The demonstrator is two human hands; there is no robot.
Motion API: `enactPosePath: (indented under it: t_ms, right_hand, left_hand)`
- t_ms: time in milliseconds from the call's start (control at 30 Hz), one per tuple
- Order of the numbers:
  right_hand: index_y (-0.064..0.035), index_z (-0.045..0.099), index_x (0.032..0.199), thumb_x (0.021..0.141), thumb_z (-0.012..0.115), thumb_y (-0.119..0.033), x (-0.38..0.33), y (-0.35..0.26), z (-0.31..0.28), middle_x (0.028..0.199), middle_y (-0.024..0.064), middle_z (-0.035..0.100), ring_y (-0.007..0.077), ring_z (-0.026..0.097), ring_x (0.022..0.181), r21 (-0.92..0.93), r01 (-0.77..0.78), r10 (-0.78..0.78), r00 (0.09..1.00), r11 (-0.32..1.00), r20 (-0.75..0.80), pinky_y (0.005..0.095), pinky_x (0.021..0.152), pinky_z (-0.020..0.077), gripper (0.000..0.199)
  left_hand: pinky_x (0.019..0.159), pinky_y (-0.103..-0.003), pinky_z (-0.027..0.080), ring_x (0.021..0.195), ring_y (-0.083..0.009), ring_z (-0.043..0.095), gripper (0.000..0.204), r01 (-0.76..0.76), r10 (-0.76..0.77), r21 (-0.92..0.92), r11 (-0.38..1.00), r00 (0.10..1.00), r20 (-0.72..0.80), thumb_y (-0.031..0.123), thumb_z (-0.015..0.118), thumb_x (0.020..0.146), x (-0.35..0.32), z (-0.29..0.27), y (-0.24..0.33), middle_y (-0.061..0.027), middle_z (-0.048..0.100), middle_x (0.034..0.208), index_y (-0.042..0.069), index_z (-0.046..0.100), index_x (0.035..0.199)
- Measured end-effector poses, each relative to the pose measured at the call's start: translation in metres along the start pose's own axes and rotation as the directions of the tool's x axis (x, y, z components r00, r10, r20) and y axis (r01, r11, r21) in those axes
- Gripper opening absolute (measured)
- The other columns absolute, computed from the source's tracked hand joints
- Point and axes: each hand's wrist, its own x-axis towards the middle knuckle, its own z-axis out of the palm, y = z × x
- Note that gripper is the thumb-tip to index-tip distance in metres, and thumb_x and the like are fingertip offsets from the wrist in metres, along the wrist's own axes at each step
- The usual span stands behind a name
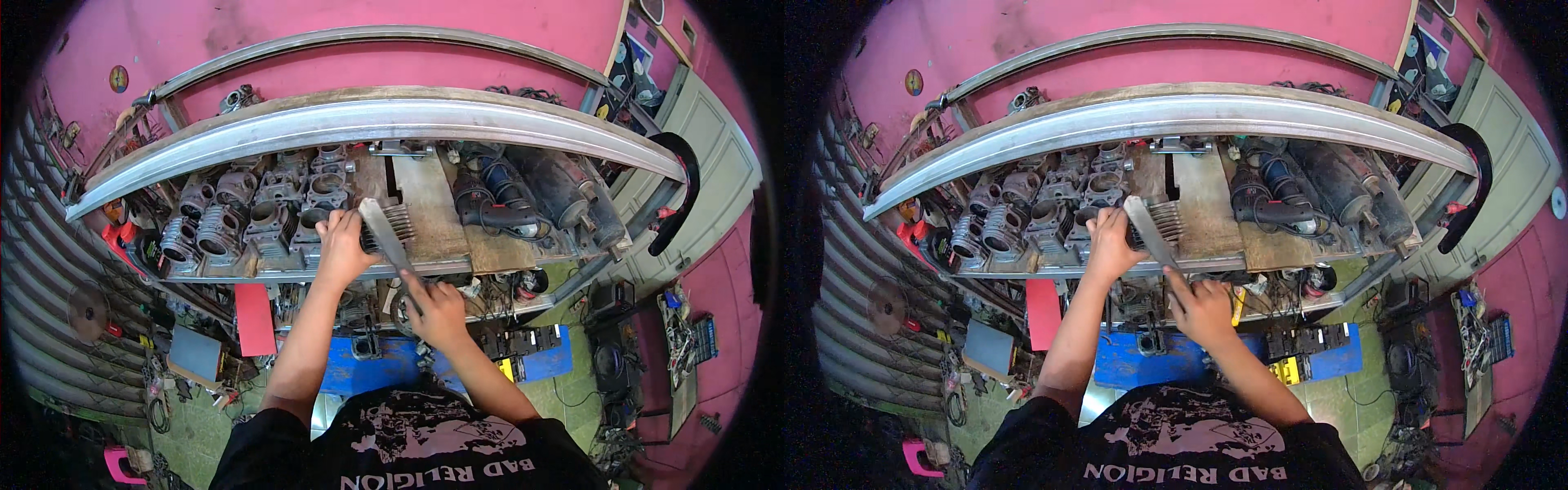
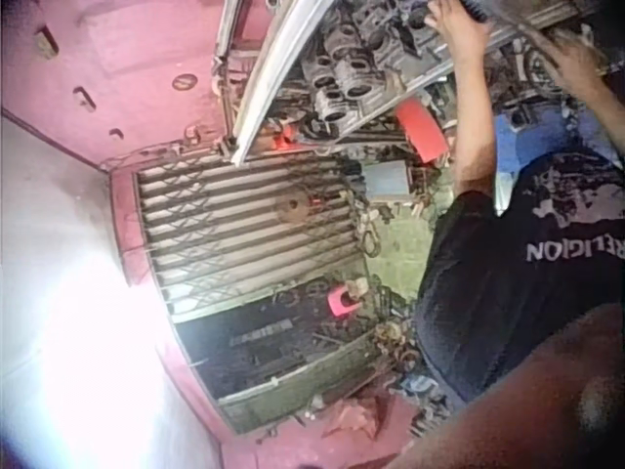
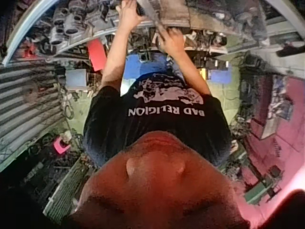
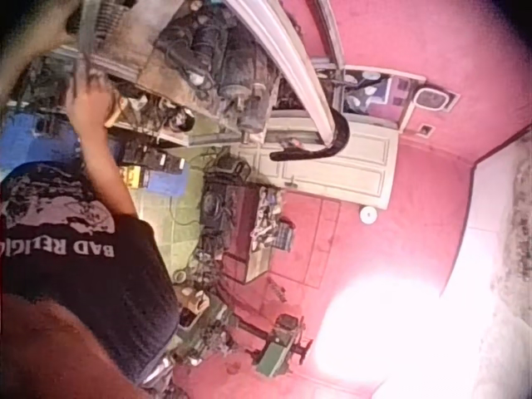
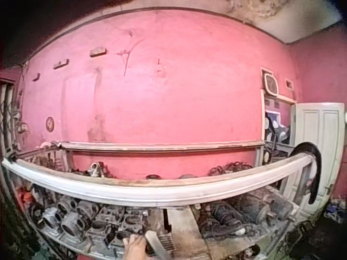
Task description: The person scrubs several metal engine cylinder heads with a wire brush on a cluttered workbench. They handle the parts one at a time, rotating them to clean different surfaces, and place them back on the shelf after scrubbing.
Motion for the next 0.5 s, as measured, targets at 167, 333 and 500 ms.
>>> enactPosePath:
  t_ms: [167,333,500]
  right_hand:
    - [-0.0137,0.055,0.153,0.086,0.076,-0.017,-0.006,0.012,0.009,0.071,0.0130,0.063,0.0340,0.063,0.068,0.061,-0.079,0.086,0.987,0.995,-0.133,0.0464,0.067,0.0501,0.069]
    - [-0.0130,0.052,0.155,0.086,0.075,-0.014,-0.012,-0.001,0.010,0.076,0.0158,0.066,0.0353,0.065,0.071,0.033,-0.128,0.131,0.983,0.991,-0.130,0.0477,0.067,0.0500,0.073]
    - [-0.0120,0.052,0.155,0.089,0.073,-0.012,-0.017,0.001,0.011,0.076,0.0171,0.066,0.0372,0.065,0.070,0.032,-0.191,0.193,0.973,0.981,-0.125,0.0481,0.072,0.0527,0.069]
  left_hand:
    - [0.097,-0.049,0.035,0.120,-0.0306,0.057,0.087,0.010,-0.011,-0.041,0.999,1.000,-0.014,0.027,0.096,0.050,-0.002,-0.001,-0.004,-0.0102,0.071,0.123,0.006,0.065,0.128]
    - [0.096,-0.050,0.035,0.119,-0.0294,0.058,0.083,0.009,-0.009,-0.007,1.000,1.000,-0.001,0.029,0.096,0.052,0.000,-0.001,0.002,-0.0077,0.072,0.121,0.009,0.067,0.128]
    - [0.095,-0.049,0.035,0.118,-0.0299,0.058,0.081,0.006,-0.006,-0.001,1.000,1.000,-0.014,0.029,0.096,0.053,-0.004,-0.003,0.003,-0.0072,0.072,0.120,0.010,0.067,0.126]
